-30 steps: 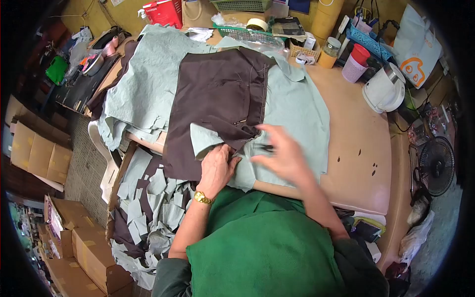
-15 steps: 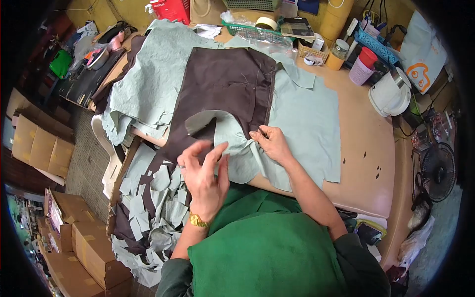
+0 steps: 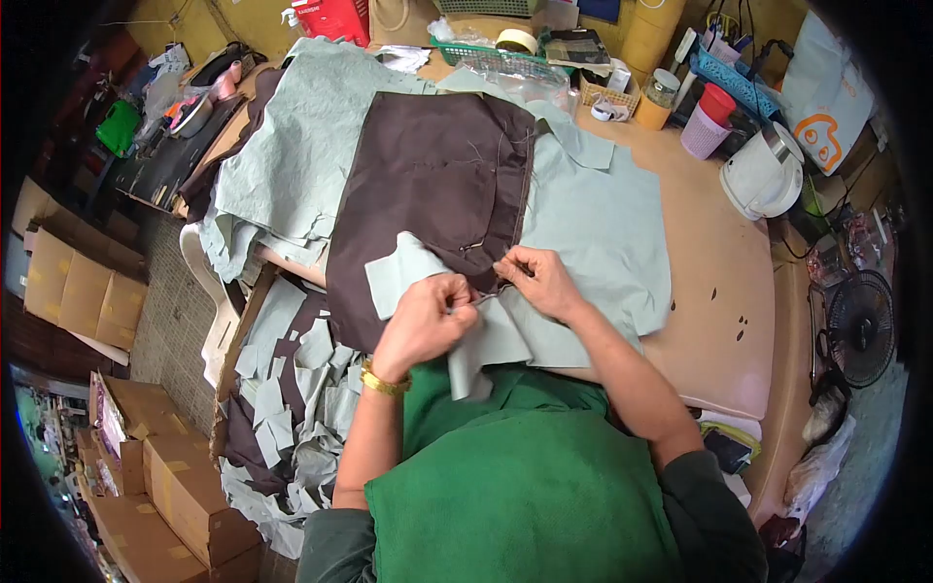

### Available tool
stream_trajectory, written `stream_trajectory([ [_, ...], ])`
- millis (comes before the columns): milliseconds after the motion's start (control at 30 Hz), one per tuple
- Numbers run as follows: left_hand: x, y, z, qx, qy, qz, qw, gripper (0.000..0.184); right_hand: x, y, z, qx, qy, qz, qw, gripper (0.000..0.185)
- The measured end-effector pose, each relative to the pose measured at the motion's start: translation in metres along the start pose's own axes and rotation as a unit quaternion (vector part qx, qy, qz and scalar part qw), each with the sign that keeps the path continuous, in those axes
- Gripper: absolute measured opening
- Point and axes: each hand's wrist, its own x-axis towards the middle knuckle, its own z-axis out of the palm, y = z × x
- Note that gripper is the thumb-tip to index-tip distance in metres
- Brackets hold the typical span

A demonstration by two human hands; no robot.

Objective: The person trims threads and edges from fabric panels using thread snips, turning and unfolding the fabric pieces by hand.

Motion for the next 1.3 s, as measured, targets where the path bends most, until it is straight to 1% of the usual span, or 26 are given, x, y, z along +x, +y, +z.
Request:
stream_trajectory([
  [33, -0.002, -0.008, -0.005, -0.101, -0.053, -0.047, 0.992, 0.014, -0.004, 0.0, -0.009, -0.06, -0.029, -0.018, 0.998, 0.027],
  [67, -0.005, -0.019, -0.005, -0.136, -0.089, -0.078, 0.984, 0.016, -0.004, 0.01, -0.016, -0.056, -0.042, -0.033, 0.997, 0.023],
  [100, -0.008, -0.021, 0.0, -0.137, -0.09, -0.079, 0.983, 0.016, -0.003, 0.011, -0.025, -0.055, -0.042, -0.031, 0.997, 0.023],
  [167, -0.015, -0.021, 0.013, -0.113, -0.078, -0.057, 0.989, 0.015, -0.003, 0.009, -0.038, -0.082, -0.047, 0.036, 0.995, 0.019],
  [200, -0.016, -0.013, 0.02, -0.048, -0.027, -0.044, 0.998, 0.017, -0.004, 0.016, -0.037, -0.028, -0.029, 0.026, 0.999, 0.013],
  [233, -0.016, -0.011, 0.033, -0.116, 0.045, -0.021, 0.992, 0.023, -0.006, 0.004, -0.036, -0.029, -0.029, 0.025, 0.999, 0.013],
  [300, -0.016, 0.007, 0.035, 0.019, 0.06, -0.13, 0.99, 0.026, -0.022, -0.028, -0.028, -0.051, -0.024, -0.023, 0.998, 0.009],
  [333, -0.015, 0.002, 0.041, 0.018, 0.061, -0.132, 0.989, 0.026, -0.026, -0.033, -0.024, -0.077, -0.029, -0.075, 0.994, 0.012],
  [367, -0.015, -0.008, 0.05, 0.004, 0.111, -0.087, 0.99, 0.028, -0.029, -0.034, -0.019, -0.077, -0.03, -0.076, 0.994, 0.012],
  [400, -0.014, -0.013, 0.054, -0.009, 0.16, -0.043, 0.986, 0.03, -0.032, -0.035, -0.014, -0.095, -0.021, -0.113, 0.989, 0.015],
  [433, -0.015, -0.017, 0.056, -0.009, 0.16, -0.043, 0.986, 0.03, -0.034, -0.036, -0.011, -0.114, -0.011, -0.15, 0.982, 0.018],
  [467, -0.015, -0.019, 0.057, -0.031, 0.15, -0.048, 0.987, 0.033, -0.033, -0.038, -0.009, -0.114, -0.011, -0.151, 0.982, 0.018],
  [567, -0.018, -0.008, 0.053, -0.04, 0.127, -0.059, 0.989, 0.042, -0.031, -0.042, -0.008, -0.228, -0.002, -0.241, 0.943, 0.028],
  [600, -0.019, -0.002, 0.049, -0.026, 0.112, -0.064, 0.991, 0.046, -0.03, -0.042, -0.007, -0.228, -0.003, -0.242, 0.943, 0.028],
  [667, -0.02, 0.007, 0.045, -0.01, 0.105, -0.071, 0.992, 0.048, -0.027, -0.039, -0.005, -0.288, -0.01, -0.31, 0.906, 0.025],
  [700, -0.021, 0.009, 0.044, 0.006, 0.097, -0.078, 0.992, 0.051, -0.026, -0.041, -0.005, -0.288, -0.011, -0.312, 0.906, 0.025],
  [733, -0.021, 0.008, 0.045, 0.006, 0.099, -0.078, 0.992, 0.051, -0.026, -0.043, -0.006, -0.313, -0.017, -0.333, 0.889, 0.022],
  [767, -0.022, 0.005, 0.047, 0.004, 0.106, -0.055, 0.993, 0.054, -0.026, -0.046, -0.007, -0.337, -0.022, -0.353, 0.872, 0.019],
  [800, -0.022, 0.002, 0.049, 0.001, 0.114, -0.032, 0.993, 0.056, -0.027, -0.05, -0.006, -0.337, -0.022, -0.354, 0.872, 0.019],
  [867, -0.024, -0.001, 0.051, -0.006, 0.111, -0.031, 0.993, 0.058, -0.028, -0.055, -0.005, -0.357, -0.03, -0.383, 0.852, 0.017],
  [933, -0.025, 0.0, 0.052, -0.012, 0.105, -0.029, 0.994, 0.059, -0.027, -0.053, -0.005, -0.375, -0.029, -0.38, 0.845, 0.017],
  [1000, -0.025, 0.006, 0.049, -0.007, 0.091, -0.057, 0.994, 0.06, -0.026, -0.049, -0.006, -0.394, -0.028, -0.378, 0.837, 0.018],
  [1133, -0.027, 0.007, 0.046, -0.008, 0.079, -0.067, 0.995, 0.06, -0.028, -0.027, -0.002, -0.376, -0.028, -0.389, 0.841, 0.019],
  [1200, -0.026, 0.001, 0.044, -0.08, 0.047, -0.091, 0.991, 0.055, -0.032, -0.021, -0.002, -0.356, -0.02, -0.394, 0.847, 0.019],
  [1233, -0.026, -0.007, 0.045, -0.08, 0.047, -0.091, 0.992, 0.055, -0.034, -0.022, -0.003, -0.346, -0.018, -0.397, 0.85, 0.019],
  [1300, -0.027, -0.021, 0.049, -0.266, 0.014, -0.005, 0.964, 0.046, -0.036, -0.018, -0.004, -0.334, -0.017, -0.398, 0.854, 0.02],
])
